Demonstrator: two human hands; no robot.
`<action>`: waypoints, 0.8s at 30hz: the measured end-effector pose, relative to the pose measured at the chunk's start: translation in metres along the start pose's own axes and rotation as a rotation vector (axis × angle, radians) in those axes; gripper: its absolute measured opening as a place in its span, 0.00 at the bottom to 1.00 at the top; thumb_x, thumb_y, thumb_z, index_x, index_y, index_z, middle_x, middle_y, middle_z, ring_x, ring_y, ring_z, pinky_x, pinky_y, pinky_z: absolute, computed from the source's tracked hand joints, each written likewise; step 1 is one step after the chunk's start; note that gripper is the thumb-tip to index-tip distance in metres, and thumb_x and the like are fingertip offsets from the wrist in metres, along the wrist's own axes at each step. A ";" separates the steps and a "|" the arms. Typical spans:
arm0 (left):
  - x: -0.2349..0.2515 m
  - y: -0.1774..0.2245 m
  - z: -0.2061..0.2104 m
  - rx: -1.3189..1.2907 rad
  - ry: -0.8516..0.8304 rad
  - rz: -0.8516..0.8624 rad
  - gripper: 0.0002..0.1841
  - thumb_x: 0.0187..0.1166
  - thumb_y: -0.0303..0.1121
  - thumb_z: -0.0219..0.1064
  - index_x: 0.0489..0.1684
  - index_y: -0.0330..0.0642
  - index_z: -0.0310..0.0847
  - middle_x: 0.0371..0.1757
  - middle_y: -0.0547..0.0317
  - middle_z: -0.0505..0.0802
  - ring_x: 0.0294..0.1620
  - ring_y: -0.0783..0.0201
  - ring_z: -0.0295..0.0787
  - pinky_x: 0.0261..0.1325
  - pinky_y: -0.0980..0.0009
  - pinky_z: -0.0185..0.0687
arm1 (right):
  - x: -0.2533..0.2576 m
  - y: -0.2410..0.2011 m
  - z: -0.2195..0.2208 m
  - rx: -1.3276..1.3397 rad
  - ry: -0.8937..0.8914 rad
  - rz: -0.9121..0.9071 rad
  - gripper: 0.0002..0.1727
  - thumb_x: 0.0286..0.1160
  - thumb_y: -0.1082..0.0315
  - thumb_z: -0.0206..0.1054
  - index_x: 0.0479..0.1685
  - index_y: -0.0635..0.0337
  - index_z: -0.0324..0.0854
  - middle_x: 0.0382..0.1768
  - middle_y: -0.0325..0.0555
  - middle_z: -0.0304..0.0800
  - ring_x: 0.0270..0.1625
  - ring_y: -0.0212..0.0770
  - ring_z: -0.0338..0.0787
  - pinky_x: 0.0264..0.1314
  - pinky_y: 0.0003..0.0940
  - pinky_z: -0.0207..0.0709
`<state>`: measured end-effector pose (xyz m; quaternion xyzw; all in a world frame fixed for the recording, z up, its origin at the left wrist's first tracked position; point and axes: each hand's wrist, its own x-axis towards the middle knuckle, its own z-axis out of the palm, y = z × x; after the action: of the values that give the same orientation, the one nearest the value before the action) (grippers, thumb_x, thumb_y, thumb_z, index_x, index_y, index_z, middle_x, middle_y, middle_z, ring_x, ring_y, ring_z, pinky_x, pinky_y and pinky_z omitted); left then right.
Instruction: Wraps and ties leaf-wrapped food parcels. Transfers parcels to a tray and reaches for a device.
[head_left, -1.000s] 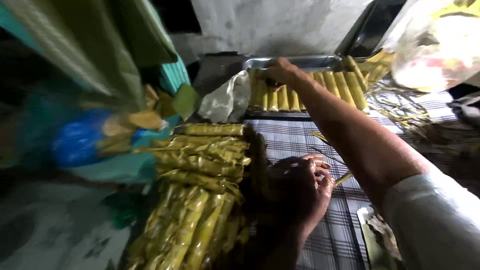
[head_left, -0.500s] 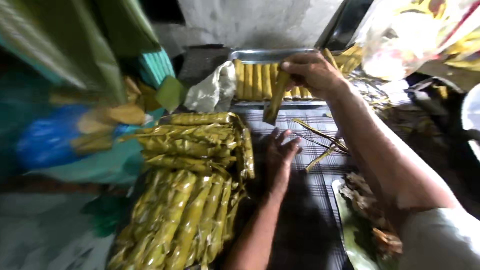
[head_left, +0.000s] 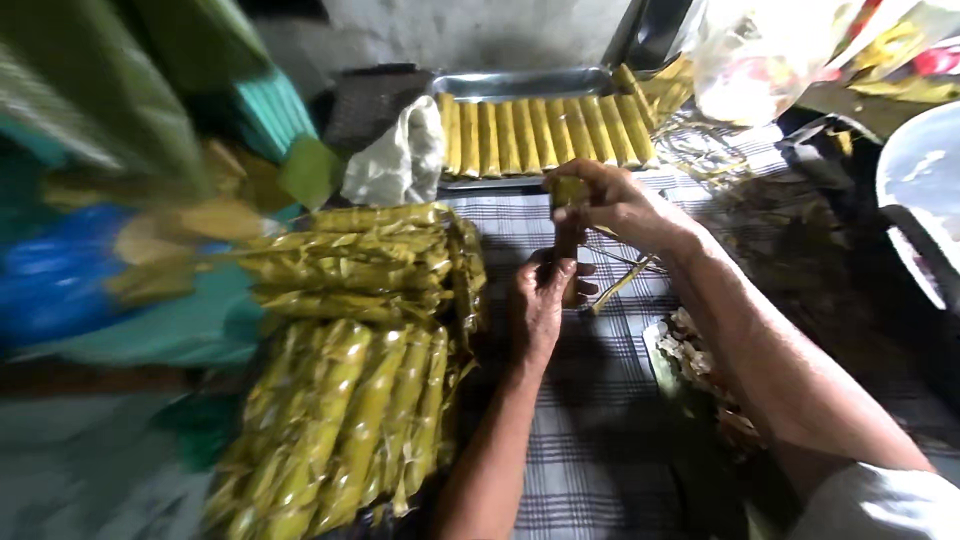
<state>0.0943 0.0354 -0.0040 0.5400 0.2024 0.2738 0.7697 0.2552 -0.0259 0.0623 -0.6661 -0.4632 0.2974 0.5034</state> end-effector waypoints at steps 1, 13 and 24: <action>0.000 0.001 0.000 0.033 0.022 0.011 0.07 0.84 0.23 0.63 0.50 0.33 0.85 0.32 0.59 0.95 0.30 0.71 0.92 0.40 0.74 0.91 | 0.004 0.000 0.001 -0.025 0.032 -0.021 0.15 0.80 0.70 0.67 0.62 0.62 0.80 0.38 0.41 0.90 0.33 0.28 0.89 0.35 0.23 0.85; 0.004 0.016 0.000 -0.365 0.048 -0.268 0.15 0.92 0.26 0.47 0.71 0.32 0.70 0.41 0.47 0.95 0.33 0.63 0.94 0.40 0.72 0.91 | 0.094 -0.028 0.001 -0.444 -0.163 0.054 0.15 0.91 0.65 0.57 0.49 0.66 0.87 0.25 0.42 0.84 0.20 0.31 0.78 0.25 0.29 0.76; 0.003 0.004 0.002 -0.311 0.062 -0.206 0.19 0.85 0.22 0.51 0.71 0.28 0.75 0.48 0.54 0.95 0.39 0.71 0.92 0.46 0.76 0.88 | 0.263 0.002 0.019 -0.519 0.136 0.399 0.23 0.80 0.49 0.68 0.60 0.59 0.84 0.46 0.54 0.88 0.37 0.46 0.89 0.42 0.49 0.84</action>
<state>0.0971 0.0366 0.0003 0.3823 0.2355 0.2381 0.8612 0.3433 0.2223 0.0731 -0.8678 -0.3493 0.2170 0.2788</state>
